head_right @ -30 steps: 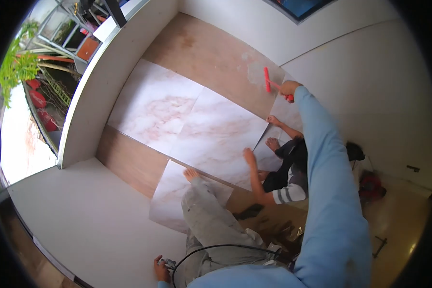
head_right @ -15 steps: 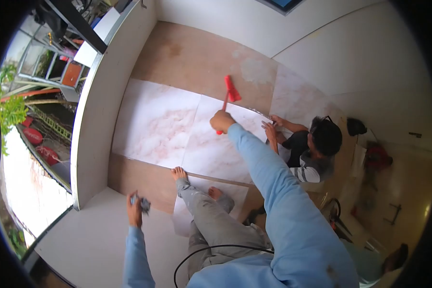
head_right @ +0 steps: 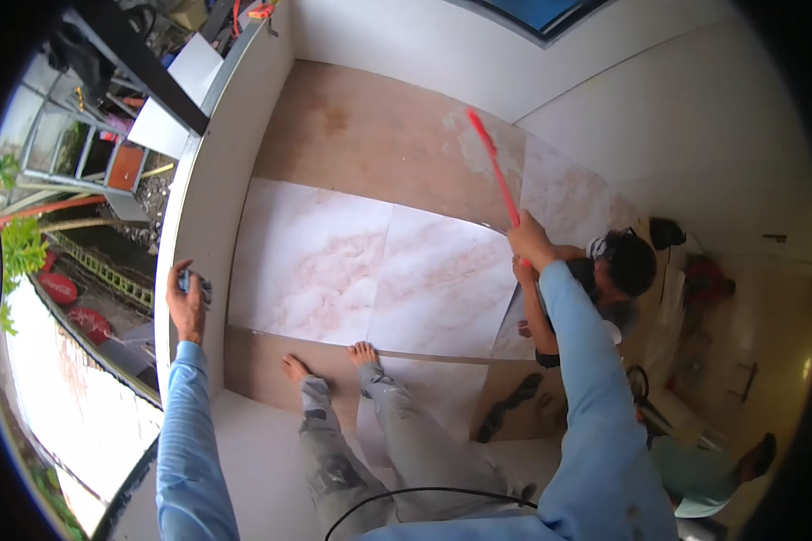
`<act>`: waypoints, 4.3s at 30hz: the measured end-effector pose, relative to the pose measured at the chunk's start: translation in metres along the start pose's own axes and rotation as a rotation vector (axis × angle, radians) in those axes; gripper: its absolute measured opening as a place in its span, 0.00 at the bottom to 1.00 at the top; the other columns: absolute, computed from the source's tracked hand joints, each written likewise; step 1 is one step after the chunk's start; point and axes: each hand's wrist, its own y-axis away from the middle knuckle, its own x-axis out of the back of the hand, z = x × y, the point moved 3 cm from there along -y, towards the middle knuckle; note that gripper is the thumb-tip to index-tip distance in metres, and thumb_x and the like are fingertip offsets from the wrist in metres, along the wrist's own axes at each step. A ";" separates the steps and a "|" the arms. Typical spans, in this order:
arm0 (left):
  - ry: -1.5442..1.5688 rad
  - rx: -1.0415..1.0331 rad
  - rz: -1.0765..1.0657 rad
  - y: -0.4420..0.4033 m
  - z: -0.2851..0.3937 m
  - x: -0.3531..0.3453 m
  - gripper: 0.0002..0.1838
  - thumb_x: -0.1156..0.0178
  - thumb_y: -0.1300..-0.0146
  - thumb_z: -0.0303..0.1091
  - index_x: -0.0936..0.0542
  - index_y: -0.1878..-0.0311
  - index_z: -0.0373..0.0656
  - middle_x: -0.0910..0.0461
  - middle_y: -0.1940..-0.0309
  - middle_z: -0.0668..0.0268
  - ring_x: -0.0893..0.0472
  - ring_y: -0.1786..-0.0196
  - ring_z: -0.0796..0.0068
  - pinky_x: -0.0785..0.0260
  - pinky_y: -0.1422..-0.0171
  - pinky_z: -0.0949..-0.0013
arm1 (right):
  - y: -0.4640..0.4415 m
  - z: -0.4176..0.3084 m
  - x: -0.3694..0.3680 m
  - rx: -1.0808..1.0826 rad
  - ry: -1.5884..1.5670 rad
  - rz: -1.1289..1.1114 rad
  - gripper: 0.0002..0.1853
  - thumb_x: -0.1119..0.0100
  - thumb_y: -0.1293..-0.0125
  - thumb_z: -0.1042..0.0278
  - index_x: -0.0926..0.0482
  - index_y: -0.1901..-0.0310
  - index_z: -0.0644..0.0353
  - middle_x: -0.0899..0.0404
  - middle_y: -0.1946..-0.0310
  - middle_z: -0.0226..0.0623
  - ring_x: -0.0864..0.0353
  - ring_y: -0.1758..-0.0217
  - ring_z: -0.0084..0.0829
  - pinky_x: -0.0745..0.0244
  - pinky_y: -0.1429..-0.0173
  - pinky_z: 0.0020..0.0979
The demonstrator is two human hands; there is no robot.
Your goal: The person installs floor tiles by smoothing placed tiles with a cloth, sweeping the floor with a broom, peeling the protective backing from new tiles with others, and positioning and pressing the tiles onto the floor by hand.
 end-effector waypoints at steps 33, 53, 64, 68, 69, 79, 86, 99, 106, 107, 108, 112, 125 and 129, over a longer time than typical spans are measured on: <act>-0.760 -0.209 0.093 -0.194 -0.114 -0.053 0.26 0.39 0.29 0.54 0.20 0.33 0.53 0.22 0.52 0.58 0.21 0.48 0.53 0.28 0.46 0.49 | 0.055 -0.233 -0.094 -0.185 -0.443 -0.194 0.31 0.51 0.32 0.75 0.33 0.25 0.60 0.16 0.48 0.58 0.12 0.55 0.45 0.17 0.52 0.43; -0.734 -0.195 0.050 -0.197 -0.110 -0.053 0.26 0.38 0.29 0.50 0.21 0.33 0.48 0.24 0.53 0.55 0.23 0.50 0.50 0.30 0.45 0.48 | 0.017 -0.355 -0.322 -0.365 -0.671 -0.245 0.50 0.47 0.34 0.70 0.67 0.17 0.64 0.16 0.62 0.62 0.13 0.64 0.52 0.18 0.61 0.48; -0.704 -0.218 0.050 -0.197 -0.114 -0.054 0.28 0.40 0.27 0.52 0.22 0.32 0.45 0.25 0.54 0.53 0.24 0.50 0.50 0.30 0.44 0.49 | -0.064 -0.142 -0.137 -0.434 -0.703 0.196 0.24 0.46 0.23 0.62 0.32 0.29 0.58 0.20 0.72 0.36 0.22 0.80 0.31 0.28 0.78 0.37; -0.723 -0.229 0.059 -0.198 -0.119 -0.054 0.28 0.41 0.27 0.52 0.22 0.33 0.44 0.25 0.54 0.53 0.23 0.50 0.49 0.30 0.44 0.49 | -0.214 -0.035 -0.183 -0.527 -0.924 0.106 0.05 0.39 0.31 0.64 0.21 0.60 0.55 0.22 0.76 0.35 0.19 0.72 0.35 0.28 0.76 0.42; -0.715 -0.243 0.067 -0.197 -0.117 -0.055 0.27 0.41 0.27 0.52 0.22 0.33 0.44 0.24 0.54 0.53 0.23 0.50 0.49 0.30 0.45 0.48 | -0.227 -0.049 -0.194 -0.549 -1.034 0.005 0.04 0.35 0.35 0.66 0.18 0.64 0.54 0.20 0.75 0.36 0.17 0.70 0.36 0.26 0.75 0.45; -0.734 -0.219 0.050 -0.197 -0.111 -0.058 0.27 0.42 0.25 0.52 0.23 0.31 0.45 0.25 0.53 0.54 0.23 0.49 0.50 0.31 0.44 0.48 | 0.011 -0.395 -0.302 -0.417 -0.713 -0.126 0.39 0.50 0.23 0.67 0.55 0.16 0.55 0.21 0.41 0.70 0.16 0.42 0.62 0.20 0.38 0.50; -0.726 -0.236 0.053 -0.197 -0.116 -0.058 0.27 0.43 0.24 0.52 0.22 0.32 0.45 0.25 0.54 0.54 0.24 0.49 0.51 0.31 0.44 0.48 | -0.038 -0.241 -0.195 -0.492 -0.920 0.111 0.26 0.47 0.18 0.59 0.36 0.23 0.50 0.20 0.68 0.36 0.19 0.74 0.30 0.23 0.73 0.36; -0.717 -0.246 0.083 -0.196 -0.115 -0.062 0.29 0.44 0.24 0.54 0.22 0.34 0.39 0.24 0.50 0.48 0.23 0.44 0.45 0.30 0.39 0.46 | -0.341 -0.020 -0.141 -0.431 -0.410 0.046 0.13 0.37 0.35 0.59 0.13 0.64 0.62 0.12 0.71 0.46 0.11 0.68 0.40 0.18 0.67 0.46; -0.706 -0.194 0.044 -0.199 -0.109 -0.061 0.28 0.44 0.26 0.53 0.23 0.34 0.41 0.27 0.55 0.52 0.23 0.48 0.48 0.30 0.44 0.46 | -0.278 -0.236 -0.264 -0.373 -0.540 -0.054 0.39 0.37 0.36 0.65 0.50 0.31 0.67 0.16 0.54 0.62 0.11 0.55 0.51 0.14 0.53 0.47; -0.706 -0.213 0.044 -0.199 -0.110 -0.060 0.28 0.44 0.26 0.52 0.23 0.34 0.41 0.27 0.55 0.52 0.24 0.49 0.48 0.30 0.44 0.46 | -0.262 -0.267 -0.275 -0.375 -0.571 -0.071 0.44 0.37 0.36 0.66 0.55 0.27 0.68 0.16 0.52 0.64 0.11 0.53 0.52 0.14 0.51 0.47; -0.709 -0.232 0.044 -0.199 -0.111 -0.059 0.27 0.44 0.26 0.51 0.23 0.33 0.42 0.28 0.55 0.52 0.24 0.50 0.49 0.30 0.45 0.46 | -0.247 -0.296 -0.281 -0.375 -0.590 -0.090 0.50 0.37 0.36 0.67 0.61 0.22 0.68 0.17 0.50 0.66 0.11 0.51 0.54 0.13 0.49 0.47; -0.728 -0.228 0.042 -0.200 -0.113 -0.057 0.27 0.42 0.28 0.51 0.23 0.33 0.44 0.28 0.56 0.53 0.24 0.50 0.49 0.30 0.45 0.47 | -0.187 -0.387 -0.302 -0.311 -0.506 -0.149 0.52 0.43 0.35 0.73 0.67 0.18 0.65 0.17 0.48 0.67 0.10 0.54 0.54 0.12 0.53 0.48; -0.724 -0.194 0.057 -0.201 -0.109 -0.055 0.26 0.39 0.31 0.50 0.22 0.34 0.47 0.25 0.54 0.55 0.23 0.49 0.49 0.31 0.44 0.48 | -0.100 -0.464 -0.245 -0.146 -0.461 -0.102 0.36 0.49 0.26 0.67 0.50 0.19 0.57 0.17 0.47 0.66 0.14 0.45 0.62 0.16 0.45 0.53; -0.721 -0.180 0.045 -0.201 -0.111 -0.055 0.27 0.39 0.30 0.50 0.23 0.34 0.45 0.24 0.53 0.52 0.23 0.48 0.47 0.31 0.43 0.47 | -0.179 -0.502 -0.306 -0.084 -0.410 -0.255 0.43 0.45 0.31 0.70 0.54 0.18 0.62 0.16 0.49 0.65 0.13 0.47 0.60 0.14 0.50 0.52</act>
